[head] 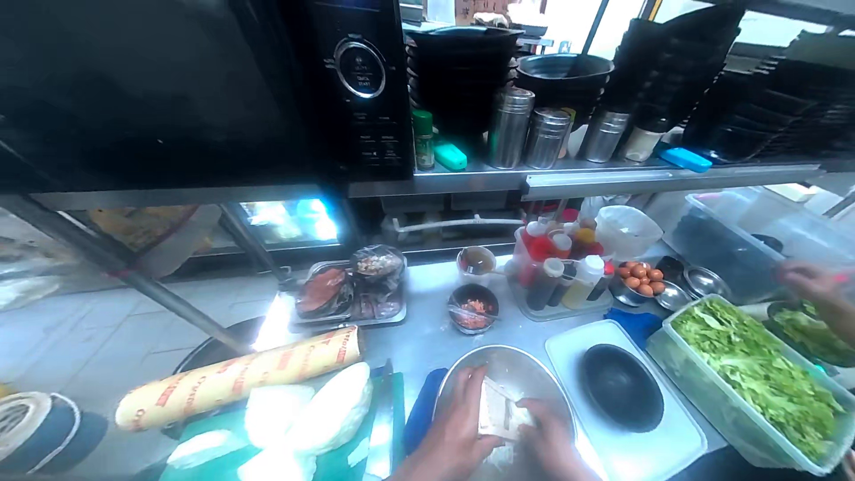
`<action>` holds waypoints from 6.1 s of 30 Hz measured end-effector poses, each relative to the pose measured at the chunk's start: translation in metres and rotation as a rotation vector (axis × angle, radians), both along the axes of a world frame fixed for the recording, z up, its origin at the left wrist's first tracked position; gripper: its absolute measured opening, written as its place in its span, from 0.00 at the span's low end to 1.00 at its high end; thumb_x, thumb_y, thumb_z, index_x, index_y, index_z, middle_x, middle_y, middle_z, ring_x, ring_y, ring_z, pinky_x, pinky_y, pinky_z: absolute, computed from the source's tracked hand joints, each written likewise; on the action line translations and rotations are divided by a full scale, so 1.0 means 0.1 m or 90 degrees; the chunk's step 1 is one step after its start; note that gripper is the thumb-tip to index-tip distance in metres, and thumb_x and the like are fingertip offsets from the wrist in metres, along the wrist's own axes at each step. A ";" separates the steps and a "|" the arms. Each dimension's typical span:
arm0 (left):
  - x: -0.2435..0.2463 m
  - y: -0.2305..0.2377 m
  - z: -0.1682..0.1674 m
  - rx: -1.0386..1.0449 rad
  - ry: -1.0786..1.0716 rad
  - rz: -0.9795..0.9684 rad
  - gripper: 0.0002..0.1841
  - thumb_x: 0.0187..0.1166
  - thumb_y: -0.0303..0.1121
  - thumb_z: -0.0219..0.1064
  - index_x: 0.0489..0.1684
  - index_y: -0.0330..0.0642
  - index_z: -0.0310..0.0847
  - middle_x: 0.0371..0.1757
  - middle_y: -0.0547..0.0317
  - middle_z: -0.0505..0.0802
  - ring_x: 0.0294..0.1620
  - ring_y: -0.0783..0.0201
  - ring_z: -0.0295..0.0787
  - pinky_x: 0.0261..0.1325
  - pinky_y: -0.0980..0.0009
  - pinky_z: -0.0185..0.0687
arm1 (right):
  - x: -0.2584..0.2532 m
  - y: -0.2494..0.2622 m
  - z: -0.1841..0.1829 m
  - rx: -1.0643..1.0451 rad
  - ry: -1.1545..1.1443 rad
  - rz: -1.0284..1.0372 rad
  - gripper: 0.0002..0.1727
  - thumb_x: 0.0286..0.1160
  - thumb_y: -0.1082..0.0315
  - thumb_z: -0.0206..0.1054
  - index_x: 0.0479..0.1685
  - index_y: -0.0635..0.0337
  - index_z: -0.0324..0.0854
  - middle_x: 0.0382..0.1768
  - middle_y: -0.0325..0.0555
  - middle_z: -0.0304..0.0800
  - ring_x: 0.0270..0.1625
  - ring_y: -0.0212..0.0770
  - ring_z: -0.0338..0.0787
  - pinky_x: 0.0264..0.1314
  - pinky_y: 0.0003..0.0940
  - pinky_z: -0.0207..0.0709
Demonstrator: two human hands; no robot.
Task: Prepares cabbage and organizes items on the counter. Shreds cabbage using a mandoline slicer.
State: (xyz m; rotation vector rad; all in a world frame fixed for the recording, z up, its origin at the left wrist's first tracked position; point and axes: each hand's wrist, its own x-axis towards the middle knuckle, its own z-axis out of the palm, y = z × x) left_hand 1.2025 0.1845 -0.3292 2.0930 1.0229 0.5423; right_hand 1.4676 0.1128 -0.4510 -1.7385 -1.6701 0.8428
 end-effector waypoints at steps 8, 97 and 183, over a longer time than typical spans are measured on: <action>0.01 0.02 -0.04 0.017 0.012 0.007 0.62 0.52 0.57 0.87 0.93 0.51 0.50 0.82 0.49 0.71 0.78 0.57 0.76 0.72 0.59 0.85 | -0.04 0.05 -0.01 0.069 0.033 -0.009 0.23 0.69 0.63 0.77 0.66 0.39 0.87 0.65 0.37 0.86 0.69 0.35 0.83 0.72 0.39 0.83; 0.05 -0.11 -0.02 -0.007 0.036 0.025 0.61 0.53 0.45 0.87 0.94 0.52 0.48 0.83 0.46 0.68 0.74 0.55 0.79 0.65 0.59 0.89 | -0.17 -0.08 0.10 0.094 0.021 -0.060 0.27 0.73 0.67 0.75 0.74 0.41 0.83 0.65 0.29 0.92 0.59 0.26 0.93 0.65 0.35 0.90; 0.11 0.01 0.04 0.001 0.126 0.015 0.61 0.53 0.50 0.85 0.94 0.53 0.49 0.83 0.48 0.69 0.72 0.55 0.82 0.66 0.58 0.89 | -0.36 -0.04 0.30 0.218 0.014 -0.028 0.23 0.80 0.70 0.67 0.73 0.46 0.85 0.75 0.34 0.86 0.78 0.30 0.82 0.83 0.36 0.78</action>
